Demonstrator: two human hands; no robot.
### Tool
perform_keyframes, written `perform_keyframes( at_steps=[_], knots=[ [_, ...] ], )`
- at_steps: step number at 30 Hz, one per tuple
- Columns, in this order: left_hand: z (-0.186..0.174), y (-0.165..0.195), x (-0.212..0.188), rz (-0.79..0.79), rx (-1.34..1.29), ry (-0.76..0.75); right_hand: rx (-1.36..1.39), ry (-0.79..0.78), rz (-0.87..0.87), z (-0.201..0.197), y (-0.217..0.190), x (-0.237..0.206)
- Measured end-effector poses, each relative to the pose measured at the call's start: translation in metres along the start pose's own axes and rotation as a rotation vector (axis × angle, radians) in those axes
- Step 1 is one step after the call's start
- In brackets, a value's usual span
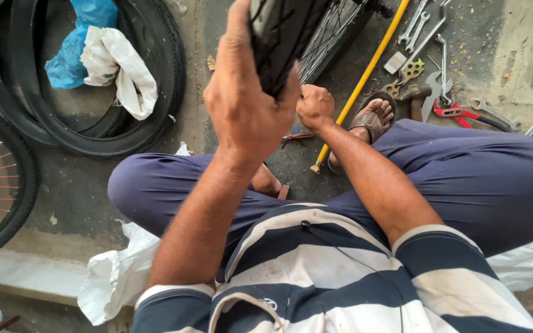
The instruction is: The person sits on the floor of a bicycle repair shop and removes the old inner tube from a bicycle wheel by hand, working the tube out of the tire around the rim. They then fit a new tire and tube onto the rim, pressing the tire bead into place by hand and working around the wheel.
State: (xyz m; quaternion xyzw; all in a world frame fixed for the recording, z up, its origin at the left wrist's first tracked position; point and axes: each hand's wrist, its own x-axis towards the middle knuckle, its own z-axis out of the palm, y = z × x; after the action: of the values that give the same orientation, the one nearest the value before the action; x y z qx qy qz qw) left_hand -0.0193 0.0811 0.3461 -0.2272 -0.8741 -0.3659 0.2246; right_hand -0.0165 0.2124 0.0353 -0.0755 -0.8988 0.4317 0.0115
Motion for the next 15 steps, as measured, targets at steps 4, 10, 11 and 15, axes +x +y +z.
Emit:
perform_keyframes(
  at_steps=[4, 10, 11, 15],
  knots=[
    [-0.001, 0.006, 0.008, -0.02, -0.026, 0.002, 0.071, -0.056, 0.047, -0.007, 0.005, 0.012],
    [-0.022, -0.014, 0.023, 0.064, 0.134, 0.031, 0.092, -0.094, -0.145, -0.034, -0.061, 0.014],
    [-0.029, -0.02, 0.021, 0.112, 0.197, 0.039, 0.206, -0.152, -0.248, -0.039, -0.081, 0.012],
    [-0.064, -0.044, -0.021, 0.082, 0.289, -0.005, 0.72, -0.491, -0.256, -0.066, -0.151, -0.008]
  ],
)
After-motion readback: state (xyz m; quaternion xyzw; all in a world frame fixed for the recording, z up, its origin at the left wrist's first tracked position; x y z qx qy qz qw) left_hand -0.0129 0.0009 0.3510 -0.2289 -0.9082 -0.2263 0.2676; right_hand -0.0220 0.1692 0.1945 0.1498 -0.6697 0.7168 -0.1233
